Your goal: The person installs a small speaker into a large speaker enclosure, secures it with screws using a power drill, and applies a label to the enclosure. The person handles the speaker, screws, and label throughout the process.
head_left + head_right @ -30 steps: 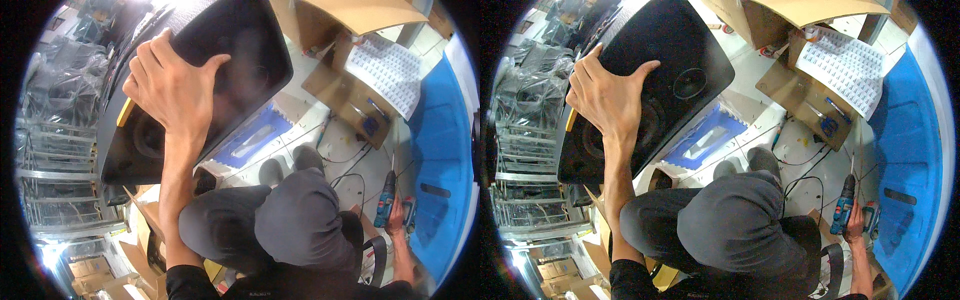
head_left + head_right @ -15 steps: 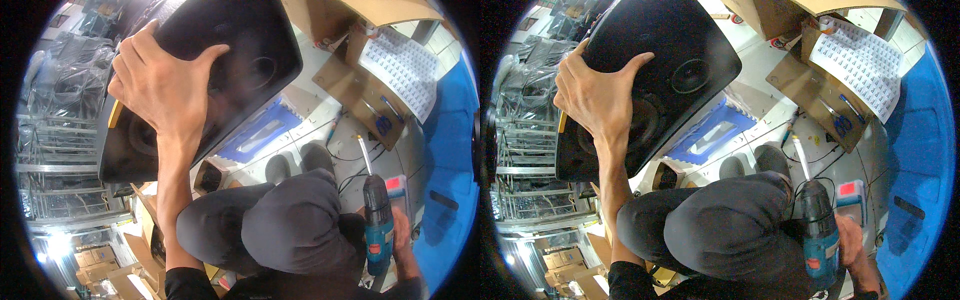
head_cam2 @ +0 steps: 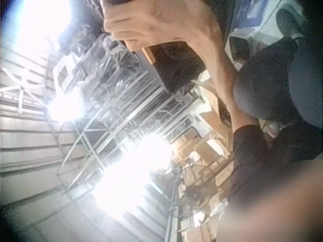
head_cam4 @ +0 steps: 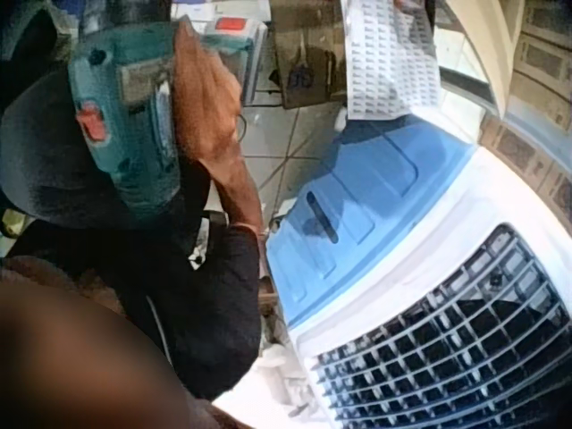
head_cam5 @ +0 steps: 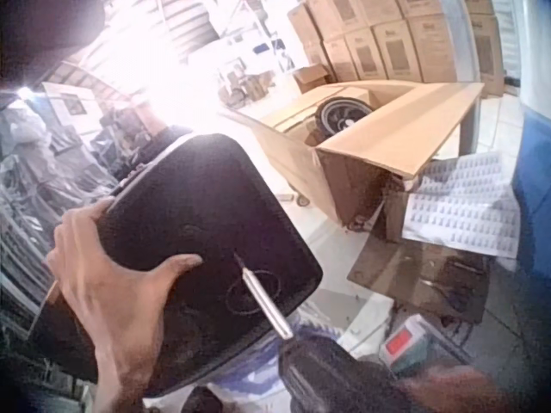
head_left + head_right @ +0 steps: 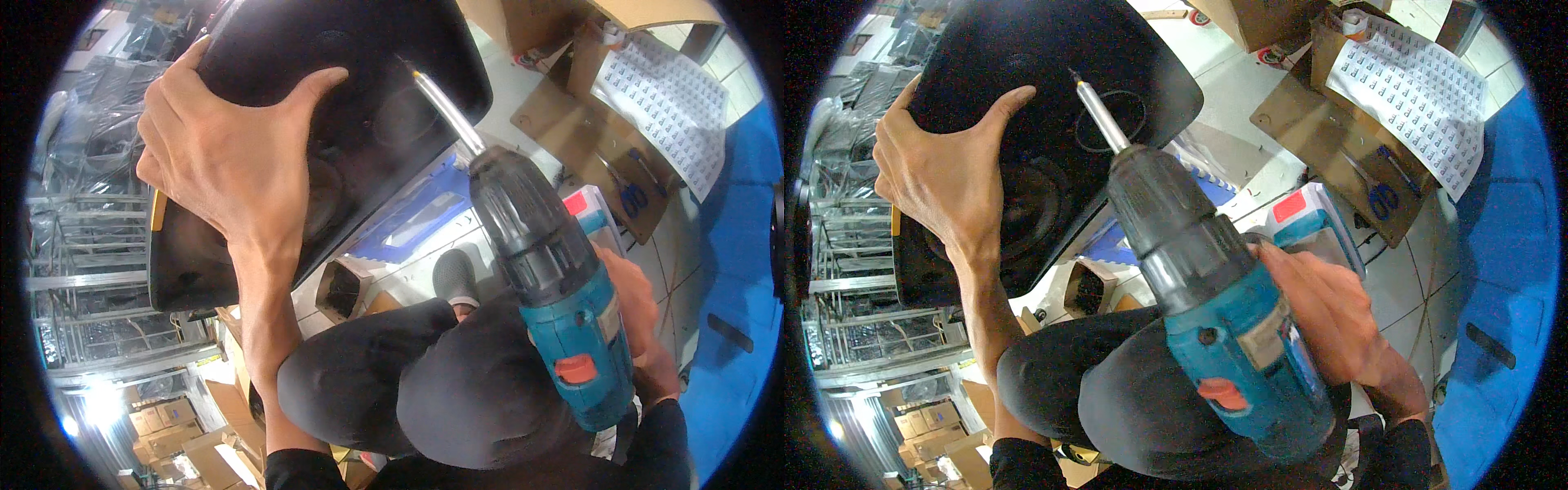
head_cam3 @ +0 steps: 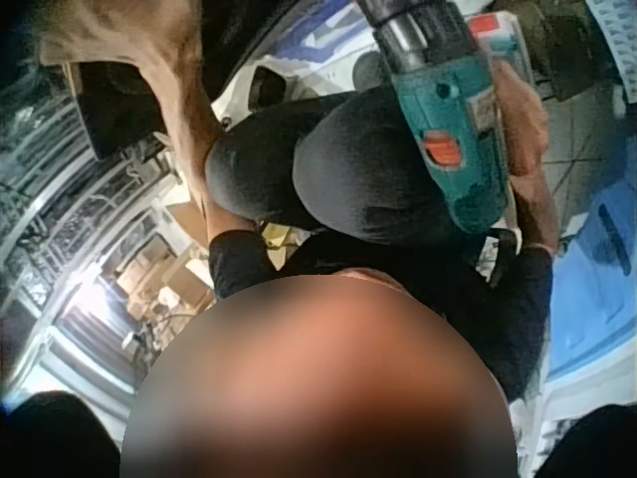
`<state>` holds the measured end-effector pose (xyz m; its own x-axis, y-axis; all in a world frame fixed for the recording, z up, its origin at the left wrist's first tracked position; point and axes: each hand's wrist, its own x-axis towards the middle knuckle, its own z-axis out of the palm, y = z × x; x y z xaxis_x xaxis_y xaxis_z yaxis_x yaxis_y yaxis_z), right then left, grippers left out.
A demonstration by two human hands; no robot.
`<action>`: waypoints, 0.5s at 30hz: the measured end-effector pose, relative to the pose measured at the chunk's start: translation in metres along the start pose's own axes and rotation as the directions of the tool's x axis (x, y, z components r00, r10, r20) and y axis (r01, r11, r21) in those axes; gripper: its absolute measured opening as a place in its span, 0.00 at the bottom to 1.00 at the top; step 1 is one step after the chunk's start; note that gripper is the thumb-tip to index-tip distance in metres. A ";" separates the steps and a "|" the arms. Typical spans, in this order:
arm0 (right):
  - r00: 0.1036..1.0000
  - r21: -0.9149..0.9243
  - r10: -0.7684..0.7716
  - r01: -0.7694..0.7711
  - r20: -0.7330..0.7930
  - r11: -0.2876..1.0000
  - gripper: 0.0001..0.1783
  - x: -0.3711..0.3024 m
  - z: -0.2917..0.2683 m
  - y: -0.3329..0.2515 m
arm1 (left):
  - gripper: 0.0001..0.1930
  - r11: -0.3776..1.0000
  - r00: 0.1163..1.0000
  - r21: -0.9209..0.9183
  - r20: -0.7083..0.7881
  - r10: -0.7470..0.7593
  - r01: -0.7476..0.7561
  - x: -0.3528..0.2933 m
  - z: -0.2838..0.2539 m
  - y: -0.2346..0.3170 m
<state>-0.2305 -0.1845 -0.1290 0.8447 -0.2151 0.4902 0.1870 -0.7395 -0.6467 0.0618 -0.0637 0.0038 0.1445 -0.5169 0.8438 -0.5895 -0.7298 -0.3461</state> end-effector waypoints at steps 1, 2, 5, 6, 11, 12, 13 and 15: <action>0.999 -0.036 -0.029 0.028 -0.022 0.999 0.32 0.004 0.001 0.000 | 0.47 1.000 1.000 0.002 0.005 -0.001 0.001 0.000 0.000 0.000; 1.000 -0.047 -0.024 0.023 -0.003 0.999 0.33 0.007 0.001 0.000 | 0.47 1.000 1.000 0.005 0.010 -0.001 0.001 0.000 0.000 0.000; 1.000 -0.030 0.003 -0.003 -0.029 1.000 0.34 0.017 0.003 -0.001 | 0.47 1.000 1.000 0.003 0.018 -0.003 0.003 0.000 0.000 0.001; 0.999 -0.027 0.035 -0.035 0.017 0.999 0.35 0.019 -0.001 -0.002 | 0.47 1.000 1.000 0.001 0.020 -0.005 0.005 0.000 0.000 0.001; 0.996 0.004 0.090 -0.090 0.020 0.996 0.36 0.025 -0.001 -0.004 | 0.47 1.000 1.000 0.002 0.027 -0.004 0.004 -0.001 0.000 0.001; 0.999 -0.017 0.038 -0.039 -0.038 0.999 0.36 0.026 0.000 -0.004 | 0.47 1.000 1.000 0.008 0.024 0.005 -0.006 -0.001 -0.001 0.001; 0.998 -0.018 0.017 -0.018 -0.058 1.000 0.36 0.026 0.001 -0.004 | 0.47 1.000 1.000 0.001 0.030 -0.006 0.006 -0.001 -0.001 0.001; 0.998 0.005 0.005 -0.004 -0.061 1.000 0.37 0.027 0.002 -0.002 | 0.47 1.000 1.000 -0.001 0.031 -0.004 0.004 -0.001 -0.001 0.001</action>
<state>-0.2074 -0.1874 -0.1153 0.8132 -0.2573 0.5220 0.1855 -0.7356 -0.6515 0.0607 -0.0636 0.0029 0.1714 -0.5271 0.8323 -0.5899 -0.7315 -0.3418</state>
